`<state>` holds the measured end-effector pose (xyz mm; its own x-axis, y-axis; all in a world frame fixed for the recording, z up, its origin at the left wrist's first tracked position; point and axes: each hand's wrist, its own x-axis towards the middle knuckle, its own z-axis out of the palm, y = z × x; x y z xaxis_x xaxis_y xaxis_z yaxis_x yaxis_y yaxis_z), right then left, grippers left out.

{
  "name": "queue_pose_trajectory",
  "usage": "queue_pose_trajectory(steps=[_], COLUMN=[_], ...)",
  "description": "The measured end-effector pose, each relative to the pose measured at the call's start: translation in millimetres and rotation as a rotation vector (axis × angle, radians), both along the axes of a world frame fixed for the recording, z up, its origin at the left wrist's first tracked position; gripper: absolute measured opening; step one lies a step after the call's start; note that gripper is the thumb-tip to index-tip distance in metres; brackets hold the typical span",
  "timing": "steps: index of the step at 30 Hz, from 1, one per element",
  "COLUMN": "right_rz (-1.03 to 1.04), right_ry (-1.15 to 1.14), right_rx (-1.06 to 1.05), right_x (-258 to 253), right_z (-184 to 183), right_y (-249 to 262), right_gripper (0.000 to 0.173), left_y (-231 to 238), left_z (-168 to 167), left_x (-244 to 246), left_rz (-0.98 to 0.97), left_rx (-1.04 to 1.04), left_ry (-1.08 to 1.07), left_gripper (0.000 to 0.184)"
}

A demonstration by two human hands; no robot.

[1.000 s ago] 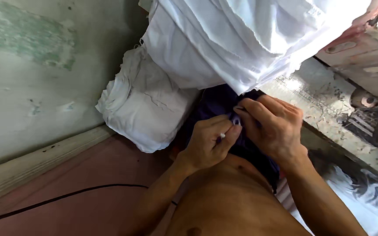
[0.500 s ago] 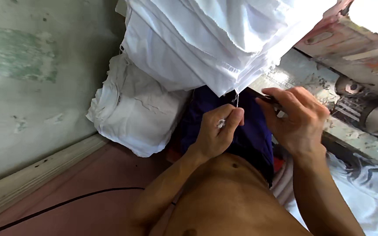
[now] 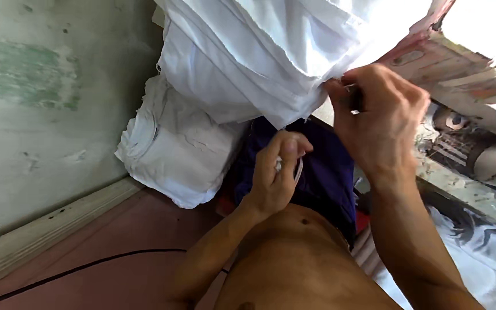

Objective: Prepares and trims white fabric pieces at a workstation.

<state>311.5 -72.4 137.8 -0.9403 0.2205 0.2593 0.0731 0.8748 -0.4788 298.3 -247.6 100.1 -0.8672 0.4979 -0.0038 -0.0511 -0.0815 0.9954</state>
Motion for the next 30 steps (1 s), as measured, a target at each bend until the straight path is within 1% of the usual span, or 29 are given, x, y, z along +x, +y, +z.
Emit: queue_pose_trajectory(steps=[1, 2, 3, 5, 7, 8, 10, 12, 15, 17, 19, 21, 22, 24, 25, 26, 27, 29, 30], right_rz=[0.052, 0.116, 0.179, 0.263, 0.259, 0.237, 0.154, 0.044, -0.052, -0.004, 0.119, 0.239, 0.256, 0.167, 0.086, 0.020, -0.007, 0.064, 0.130], right_ry=[0.004, 0.025, 0.041, 0.072, 0.121, 0.127, 0.086, 0.005, -0.041, 0.031, 0.125, 0.167, 0.180, 0.177, 0.129, 0.056, 0.005, 0.027, 0.073], right_rx=[-0.023, -0.055, -0.071, -0.093, -0.078, -0.067, -0.075, -0.068, 0.027, 0.072, 0.050, 0.007, -0.021, -0.057, -0.049, -0.068, -0.111, -0.150, -0.132], right_x=[0, 4, 12, 31, 40, 43, 48, 51, 44, 28, 10, 3, 6, 18, 20, 20, 18, 15, 17], right_z=[1, 1, 0, -6, -11, -11, -10, -8, -10, -10, -6, -5, -6, -11, -13, -15, -18, -20, -19], right_y=[-8, -16, -24, -38, -42, -40, -28, -11, 7, 5, -7, -14, -12, 0, 8, 13, 15, 5, -6], right_gripper=[0.017, 0.016, 0.017, 0.019, 0.019, 0.020, 0.025, 0.031, 0.027, 0.023, 0.020, 0.017, 0.017, 0.019, 0.023, 0.028, 0.031, 0.017, 0.015], left_y=[3, 5, 6, 11, 20, 24, 26, 19, 5, 3, 3, 0, -3, -6, -5, -3, 2, 15, 21], left_z=[5, 8, 11, 17, 23, 26, 27, 25, 23, 22, 22, 23, 24, 23, 20, 16, 11, 1, -2], left_x=[-5, -10, -16, -27, -33, -34, -34, -31, -20, -15, -14, -13, -12, -8, -6, -4, -3, -7, -11], left_rz=[0.052, 0.083, 0.086, 0.023, -0.040, -0.058, -0.057, -0.047, -0.061, -0.060, -0.070, -0.082, -0.097, -0.125, -0.126, -0.112, -0.087, -0.001, 0.023], left_rx=[-0.007, -0.026, -0.050, -0.067, -0.031, -0.027, -0.041, -0.073, -0.112, -0.111, -0.114, -0.145, -0.158, -0.148, -0.145, -0.142, -0.132, -0.085, -0.053], left_ry=[-0.041, -0.073, -0.098, -0.119, -0.123, -0.131, -0.072, 0.055, 0.168, 0.190, 0.202, 0.262, 0.303, 0.345, 0.313, 0.234, 0.108, -0.161, -0.232], left_gripper=[0.039, 0.040, 0.039, 0.035, 0.031, 0.032, 0.038, 0.041, 0.041, 0.040, 0.038, 0.039, 0.040, 0.042, 0.041, 0.039, 0.037, 0.038, 0.039])
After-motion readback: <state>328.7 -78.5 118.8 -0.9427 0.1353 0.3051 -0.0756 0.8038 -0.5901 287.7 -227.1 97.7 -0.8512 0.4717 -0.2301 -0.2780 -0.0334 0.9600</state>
